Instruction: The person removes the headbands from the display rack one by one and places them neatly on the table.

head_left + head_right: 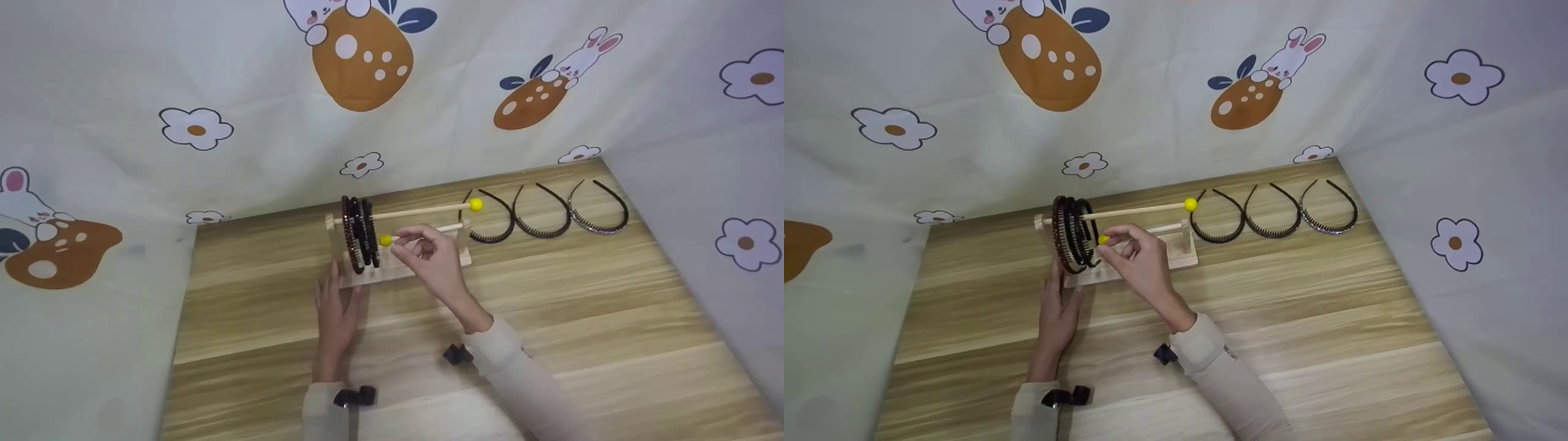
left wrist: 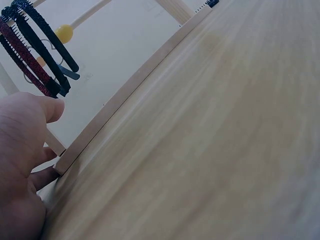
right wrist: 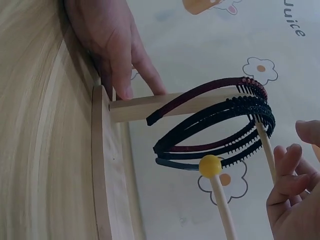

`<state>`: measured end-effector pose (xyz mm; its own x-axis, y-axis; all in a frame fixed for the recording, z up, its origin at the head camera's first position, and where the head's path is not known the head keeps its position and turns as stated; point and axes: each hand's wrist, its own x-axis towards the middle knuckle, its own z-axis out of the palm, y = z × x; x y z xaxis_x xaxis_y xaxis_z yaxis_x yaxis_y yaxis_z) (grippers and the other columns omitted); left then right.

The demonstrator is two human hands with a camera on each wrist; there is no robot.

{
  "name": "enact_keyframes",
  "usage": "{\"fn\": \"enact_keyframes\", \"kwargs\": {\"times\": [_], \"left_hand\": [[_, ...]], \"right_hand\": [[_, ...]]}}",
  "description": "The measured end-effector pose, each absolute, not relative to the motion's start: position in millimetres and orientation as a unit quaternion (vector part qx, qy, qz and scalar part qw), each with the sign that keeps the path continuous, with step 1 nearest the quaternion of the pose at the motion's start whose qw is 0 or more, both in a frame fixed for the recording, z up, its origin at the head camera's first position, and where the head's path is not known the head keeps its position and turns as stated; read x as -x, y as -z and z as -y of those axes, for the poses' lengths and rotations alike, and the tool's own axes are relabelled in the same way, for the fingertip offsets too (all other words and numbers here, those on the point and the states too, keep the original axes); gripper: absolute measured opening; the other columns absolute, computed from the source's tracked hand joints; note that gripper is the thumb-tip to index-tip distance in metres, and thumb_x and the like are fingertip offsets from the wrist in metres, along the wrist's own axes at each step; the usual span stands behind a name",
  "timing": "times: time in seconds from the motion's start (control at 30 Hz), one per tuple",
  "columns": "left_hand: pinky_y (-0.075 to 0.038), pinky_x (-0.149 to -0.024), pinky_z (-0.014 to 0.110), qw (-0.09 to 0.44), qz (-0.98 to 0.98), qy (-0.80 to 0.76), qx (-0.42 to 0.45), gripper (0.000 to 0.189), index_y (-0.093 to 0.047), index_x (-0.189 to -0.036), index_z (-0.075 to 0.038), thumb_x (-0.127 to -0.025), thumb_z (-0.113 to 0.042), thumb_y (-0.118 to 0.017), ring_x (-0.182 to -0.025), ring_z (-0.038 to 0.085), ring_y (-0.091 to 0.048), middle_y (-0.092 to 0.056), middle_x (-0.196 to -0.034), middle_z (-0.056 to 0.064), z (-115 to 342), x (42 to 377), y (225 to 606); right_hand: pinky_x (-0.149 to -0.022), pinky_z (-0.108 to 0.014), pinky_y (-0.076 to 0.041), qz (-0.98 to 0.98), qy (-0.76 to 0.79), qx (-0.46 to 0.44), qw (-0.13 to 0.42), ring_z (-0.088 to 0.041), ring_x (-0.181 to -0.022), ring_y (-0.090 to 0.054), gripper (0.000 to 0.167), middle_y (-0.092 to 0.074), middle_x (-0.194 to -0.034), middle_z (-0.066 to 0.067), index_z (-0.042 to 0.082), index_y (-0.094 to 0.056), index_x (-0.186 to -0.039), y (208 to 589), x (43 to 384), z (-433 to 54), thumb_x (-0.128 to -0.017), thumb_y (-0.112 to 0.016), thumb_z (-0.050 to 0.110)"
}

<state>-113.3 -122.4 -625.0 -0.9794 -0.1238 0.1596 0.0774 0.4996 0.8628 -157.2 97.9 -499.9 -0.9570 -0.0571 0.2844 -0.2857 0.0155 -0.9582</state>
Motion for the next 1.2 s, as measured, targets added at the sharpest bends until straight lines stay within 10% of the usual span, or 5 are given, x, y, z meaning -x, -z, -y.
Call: {"fn": "enact_keyframes", "kwargs": {"times": [0.63, 1.2], "left_hand": [[0.004, -0.134, 0.073, 0.086, 0.858, 0.505, -0.032, 0.076, -0.026, -0.176, -0.006, -0.114, -0.027, -0.064, -0.165, 0.061, -0.002, -0.029, -0.18, 0.022, 121, 112, 623], [0.004, -0.137, 0.063, 0.111, 0.864, 0.492, -0.006, 0.075, -0.025, -0.175, 0.0, -0.114, -0.022, -0.063, -0.166, 0.051, -0.023, -0.034, -0.177, 0.026, 122, 115, 625]], "right_hand": [[-0.06, -0.02, -0.058, 0.697, -0.709, -0.108, 0.014, -0.007, -0.066, -0.065, 0.041, -0.08, -0.102, -0.011, -0.007, -0.077, -0.127, 512, 167, -74, -0.092, -0.09, 0.01], [-0.063, -0.02, -0.06, 0.705, -0.702, -0.102, -0.005, -0.007, -0.069, -0.067, 0.038, -0.08, -0.102, -0.014, -0.01, -0.076, -0.126, 512, 165, -66, -0.093, -0.088, 0.005]]}}
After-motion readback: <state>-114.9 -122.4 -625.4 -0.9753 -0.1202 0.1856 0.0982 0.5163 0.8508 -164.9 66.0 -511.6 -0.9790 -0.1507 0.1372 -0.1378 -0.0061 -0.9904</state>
